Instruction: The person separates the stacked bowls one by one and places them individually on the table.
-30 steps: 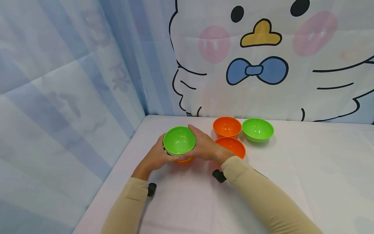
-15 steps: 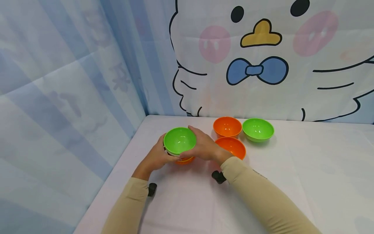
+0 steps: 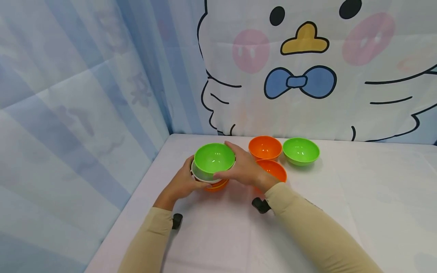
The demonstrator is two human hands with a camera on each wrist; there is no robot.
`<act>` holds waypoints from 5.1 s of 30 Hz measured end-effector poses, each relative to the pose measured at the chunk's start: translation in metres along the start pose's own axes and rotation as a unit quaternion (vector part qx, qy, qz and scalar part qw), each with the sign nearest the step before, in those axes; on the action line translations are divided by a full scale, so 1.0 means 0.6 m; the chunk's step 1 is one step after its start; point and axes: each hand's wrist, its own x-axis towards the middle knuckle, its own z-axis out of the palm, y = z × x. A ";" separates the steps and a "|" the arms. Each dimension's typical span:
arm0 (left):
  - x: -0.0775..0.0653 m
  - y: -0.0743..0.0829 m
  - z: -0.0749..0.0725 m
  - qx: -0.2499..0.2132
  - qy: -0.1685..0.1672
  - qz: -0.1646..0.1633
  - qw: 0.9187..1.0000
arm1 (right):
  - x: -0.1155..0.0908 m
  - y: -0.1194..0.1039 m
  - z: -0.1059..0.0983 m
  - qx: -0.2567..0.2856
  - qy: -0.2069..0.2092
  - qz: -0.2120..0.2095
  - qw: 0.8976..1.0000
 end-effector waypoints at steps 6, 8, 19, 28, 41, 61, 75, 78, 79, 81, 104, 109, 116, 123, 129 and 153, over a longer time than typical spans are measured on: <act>0.000 0.001 -0.001 -0.006 -0.004 -0.001 1.000 | -0.019 -0.001 -0.033 0.029 -0.001 0.011 1.000; -0.001 0.002 -0.004 -0.005 -0.004 -0.002 1.000 | -0.024 -0.002 -0.042 0.022 0.001 0.008 1.000; 0.002 0.001 -0.003 0.006 -0.003 -0.017 1.000 | -0.070 0.031 -0.101 -0.031 0.042 0.004 0.999; 0.004 0.001 -0.003 0.011 -0.001 -0.035 0.999 | -0.141 0.078 -0.164 -0.062 0.084 0.023 0.994; 0.007 -0.001 0.003 0.008 -0.006 -0.046 0.999 | -0.203 0.138 -0.207 -0.122 0.112 0.071 0.984; 0.001 0.004 0.000 0.018 -0.006 -0.040 0.999 | -0.249 0.196 -0.217 -0.143 0.109 0.118 0.977; -0.002 0.007 0.002 0.012 -0.010 -0.044 0.999 | -0.250 0.205 -0.215 -0.168 0.081 0.135 0.973; -0.001 0.008 0.002 0.012 -0.010 -0.047 0.999 | -0.250 0.206 -0.215 -0.173 0.073 0.143 0.972; -0.001 0.007 0.002 0.012 -0.009 -0.049 0.999 | -0.250 0.207 -0.214 -0.173 0.071 0.146 0.971; -0.002 0.007 0.003 0.015 -0.009 -0.051 0.999 | -0.251 0.207 -0.214 -0.173 0.067 0.149 0.971; -0.002 0.008 0.004 0.027 -0.005 -0.050 0.998 | -0.247 0.205 -0.214 -0.161 0.058 0.152 0.973; -0.002 0.008 0.004 0.030 -0.006 -0.051 0.998 | -0.247 0.206 -0.214 -0.160 0.054 0.152 0.974; -0.002 0.008 0.005 0.030 -0.006 -0.045 0.999 | -0.247 0.207 -0.214 -0.157 0.054 0.146 0.975; -0.001 0.008 0.005 0.031 -0.007 -0.048 0.998 | -0.249 0.198 -0.221 -0.157 0.064 0.117 0.979; -0.002 0.009 0.006 0.025 -0.007 -0.049 0.998 | -0.241 0.169 -0.228 -0.169 0.082 0.106 0.977; 0.004 0.003 0.010 0.010 -0.003 -0.020 1.000 | -0.090 0.032 -0.093 -0.087 0.023 -0.028 0.996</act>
